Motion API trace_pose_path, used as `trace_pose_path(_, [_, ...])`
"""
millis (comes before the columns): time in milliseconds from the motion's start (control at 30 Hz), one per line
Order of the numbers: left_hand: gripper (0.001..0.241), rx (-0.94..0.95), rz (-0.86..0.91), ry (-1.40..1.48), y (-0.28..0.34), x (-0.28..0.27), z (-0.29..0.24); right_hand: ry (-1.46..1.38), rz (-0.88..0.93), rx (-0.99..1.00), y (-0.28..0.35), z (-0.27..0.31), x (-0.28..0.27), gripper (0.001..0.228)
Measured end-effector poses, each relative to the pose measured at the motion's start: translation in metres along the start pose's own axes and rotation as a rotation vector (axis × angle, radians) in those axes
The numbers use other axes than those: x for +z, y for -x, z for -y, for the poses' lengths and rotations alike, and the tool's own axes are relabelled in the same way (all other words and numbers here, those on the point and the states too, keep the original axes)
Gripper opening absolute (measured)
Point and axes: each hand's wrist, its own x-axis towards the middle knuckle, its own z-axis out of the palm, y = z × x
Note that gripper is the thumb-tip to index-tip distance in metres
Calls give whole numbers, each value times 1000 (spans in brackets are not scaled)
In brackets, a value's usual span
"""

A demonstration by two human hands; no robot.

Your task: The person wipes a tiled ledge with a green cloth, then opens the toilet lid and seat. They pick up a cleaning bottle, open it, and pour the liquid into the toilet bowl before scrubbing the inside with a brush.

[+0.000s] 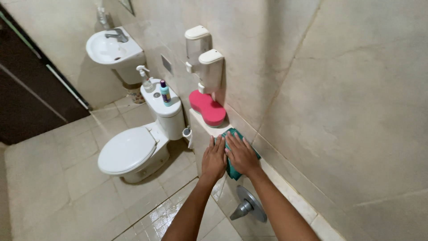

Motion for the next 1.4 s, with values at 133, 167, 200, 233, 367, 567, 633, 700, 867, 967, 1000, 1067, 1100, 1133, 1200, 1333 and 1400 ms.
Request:
trace_pose_path(133, [52,116,-13,41,25,-6,-16,13,18,33,34,0,-18,57])
trace_pose_path(167, [51,130,24,60,31,-11,-25,-1,37,17,45,-2,-23,58])
trace_pose_path(200, [51,143,62,79,37,-16,-33,-16,54,2,56,-5,-27,58])
trace_pose_path(233, [51,164,69,88,43,-16,-40,-7,46,22,66,-3,-39,58])
trace_pose_path(367, [55,324,111,129,72,-15,-65,-60,180,150,112,-1,-69,58])
trace_pose_path(567, [58,394,208,159,85,-26,-86,33,133,204,154,6,-68,55])
trace_pose_path(633, [58,406,237,115,81,-21,-82,115,77,221,161,12,-53,54])
trace_pose_path(700, [55,460,171,33,75,-12,-76,234,-22,305,162,24,-43,57])
trace_pose_path(867, [54,576,123,127,70,-12,-61,245,100,380,152,34,-50,57])
trace_pose_path(967, [56,573,100,76,69,-9,-56,252,134,357,142,31,-49,58])
trace_pose_path(1000, [57,572,93,52,69,-8,-55,273,141,342,139,28,-47,59])
trace_pose_path(1067, [58,531,97,38,65,-5,-48,280,123,302,128,25,-39,59])
trace_pose_path(1100, [58,505,106,34,63,-3,-45,293,102,281,123,23,-37,60])
trace_pose_path(1133, [58,494,100,29,57,-9,-41,291,104,268,114,23,-34,60])
trace_pose_path(1200, [59,438,149,-15,47,-19,-33,291,96,277,97,23,-27,58])
trace_pose_path(1333, [57,294,207,-56,21,-25,-15,316,23,202,55,24,-9,58])
trace_pose_path(1400, [58,218,174,-52,8,-19,-1,249,12,238,32,29,-5,57])
